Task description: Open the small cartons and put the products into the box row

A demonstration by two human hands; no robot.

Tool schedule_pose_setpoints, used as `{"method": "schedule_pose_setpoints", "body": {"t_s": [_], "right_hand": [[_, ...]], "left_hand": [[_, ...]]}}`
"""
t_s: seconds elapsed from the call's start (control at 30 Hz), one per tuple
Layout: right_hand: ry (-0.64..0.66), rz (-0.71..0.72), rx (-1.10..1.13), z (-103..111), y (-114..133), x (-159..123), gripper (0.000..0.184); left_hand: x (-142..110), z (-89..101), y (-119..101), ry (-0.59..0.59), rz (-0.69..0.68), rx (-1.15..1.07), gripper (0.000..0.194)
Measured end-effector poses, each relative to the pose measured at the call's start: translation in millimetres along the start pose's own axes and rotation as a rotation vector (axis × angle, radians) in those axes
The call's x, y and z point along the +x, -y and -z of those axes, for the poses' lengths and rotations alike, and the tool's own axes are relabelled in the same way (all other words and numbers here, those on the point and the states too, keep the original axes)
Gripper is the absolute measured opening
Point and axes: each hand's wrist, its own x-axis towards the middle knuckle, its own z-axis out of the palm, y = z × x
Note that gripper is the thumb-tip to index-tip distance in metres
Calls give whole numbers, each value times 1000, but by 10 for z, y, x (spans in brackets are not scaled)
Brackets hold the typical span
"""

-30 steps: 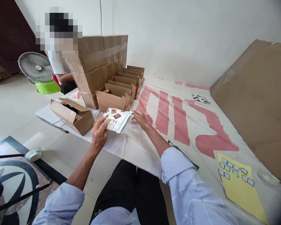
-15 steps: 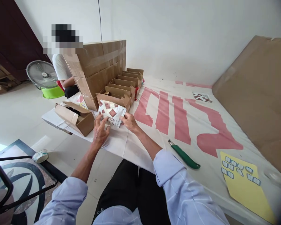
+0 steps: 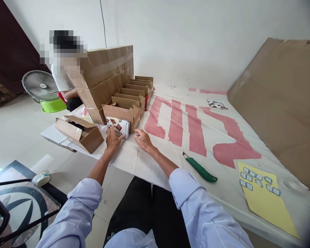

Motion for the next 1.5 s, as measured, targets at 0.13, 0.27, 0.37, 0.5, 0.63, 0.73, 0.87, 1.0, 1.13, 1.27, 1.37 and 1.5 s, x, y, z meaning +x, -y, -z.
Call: {"method": "schedule_pose_setpoints", "body": {"t_s": [0.13, 0.27, 0.37, 0.5, 0.63, 0.73, 0.87, 1.0, 1.13, 1.27, 1.37, 1.5], "right_hand": [[-3, 90, -113, 161, -221, -324, 34], [-48, 181, -262, 306, -461, -613, 31], [-81, 221, -292, 347, -597, -758, 28], [-125, 274, -271, 318, -678, -823, 29], [-142, 283, -248, 296, -679, -820, 27], [-135, 281, -247, 305, -664, -829, 26], [-137, 271, -245, 315, -644, -852, 25], [-142, 276, -245, 316, -637, -868, 26], [-138, 280, -245, 316, -644, -878, 26], [-135, 266, -226, 311, -639, -891, 26], [-131, 240, -225, 302, -619, -907, 24], [-114, 206, -208, 285, -595, -929, 20]], "left_hand": [[35, -33, -127, -21, 40, 2, 107], [109, -36, -248, -11, 97, 18, 115], [145, -20, -289, -10, 116, 39, 120], [193, 5, -320, 21, 131, 67, 121], [288, 2, -388, 53, 134, 82, 122], [391, -37, -465, 70, 147, 88, 123], [557, -136, -587, 85, 158, 53, 123], [735, -267, -712, 84, 161, 41, 122], [928, -396, -814, 106, 147, 19, 118], [1125, -517, -890, 118, 135, 6, 119], [1243, -608, -954, 107, 151, 17, 120], [1361, -718, -1042, 104, 167, 1, 119]]}}
